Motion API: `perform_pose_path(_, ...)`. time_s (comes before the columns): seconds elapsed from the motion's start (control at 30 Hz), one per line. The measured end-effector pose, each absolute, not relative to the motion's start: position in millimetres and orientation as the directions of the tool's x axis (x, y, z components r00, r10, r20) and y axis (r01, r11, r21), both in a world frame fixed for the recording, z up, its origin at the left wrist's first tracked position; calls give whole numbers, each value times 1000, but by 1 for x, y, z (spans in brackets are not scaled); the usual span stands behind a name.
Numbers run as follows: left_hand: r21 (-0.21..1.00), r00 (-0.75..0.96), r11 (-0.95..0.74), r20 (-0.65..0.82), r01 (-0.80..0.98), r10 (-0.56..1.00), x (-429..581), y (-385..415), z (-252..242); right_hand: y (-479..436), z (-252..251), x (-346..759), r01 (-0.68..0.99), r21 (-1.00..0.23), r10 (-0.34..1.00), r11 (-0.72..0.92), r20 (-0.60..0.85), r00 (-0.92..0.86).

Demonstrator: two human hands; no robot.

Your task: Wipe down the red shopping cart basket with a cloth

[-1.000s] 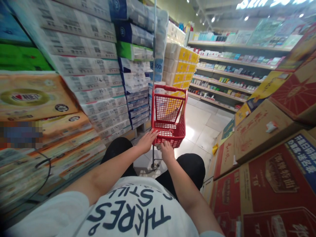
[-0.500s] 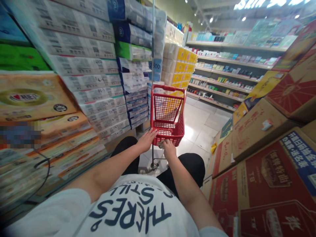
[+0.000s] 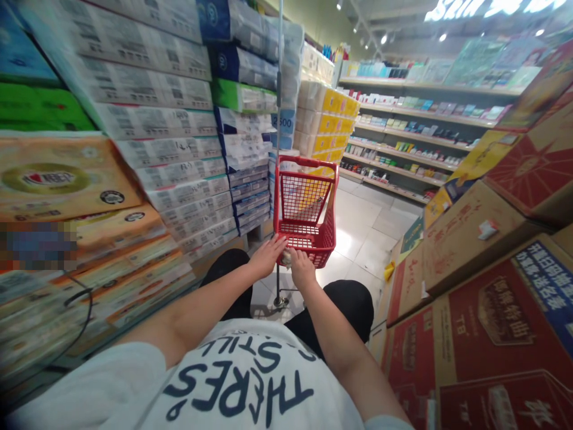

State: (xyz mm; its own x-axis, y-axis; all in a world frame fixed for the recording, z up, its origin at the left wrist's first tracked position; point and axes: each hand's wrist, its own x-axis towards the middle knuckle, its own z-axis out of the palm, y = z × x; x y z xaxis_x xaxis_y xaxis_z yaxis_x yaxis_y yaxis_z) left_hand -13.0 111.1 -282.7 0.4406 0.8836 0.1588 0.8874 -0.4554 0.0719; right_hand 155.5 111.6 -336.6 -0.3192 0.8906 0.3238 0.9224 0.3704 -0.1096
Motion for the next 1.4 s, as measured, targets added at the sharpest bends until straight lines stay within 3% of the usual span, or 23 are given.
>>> perform_pose_path(0.2,58,449,-460,133,886,883,-14,110,-281,106,-342,162,946,-72,933,316,201,-297)
perform_pose_path(0.37,70,442,-455,148,888,885,-13,110,-281,106,-340,163,929,-43,905,368,247,-347)
perform_pose_path(0.57,65,448,-460,143,885,882,-14,111,-284,102,-338,161,934,-50,923,354,179,-341)
perform_pose_path(0.7,63,441,-453,144,889,886,-14,111,-284,104,-336,153,911,-62,894,407,233,-383)
perform_pose_path(0.87,47,448,-457,135,888,884,-14,111,-284,107,-333,149,949,-128,940,287,227,-254)
perform_pose_path(1.03,39,444,-454,150,890,884,-15,111,-287,108,-329,155,929,-167,901,332,348,-259)
perform_pose_path(1.2,46,445,-458,173,888,879,-15,110,-288,106,-331,172,953,-182,937,243,296,-182)
perform_pose_path(1.4,-3,428,-440,234,898,873,-13,111,-294,108,-324,190,950,-231,920,209,377,-111)
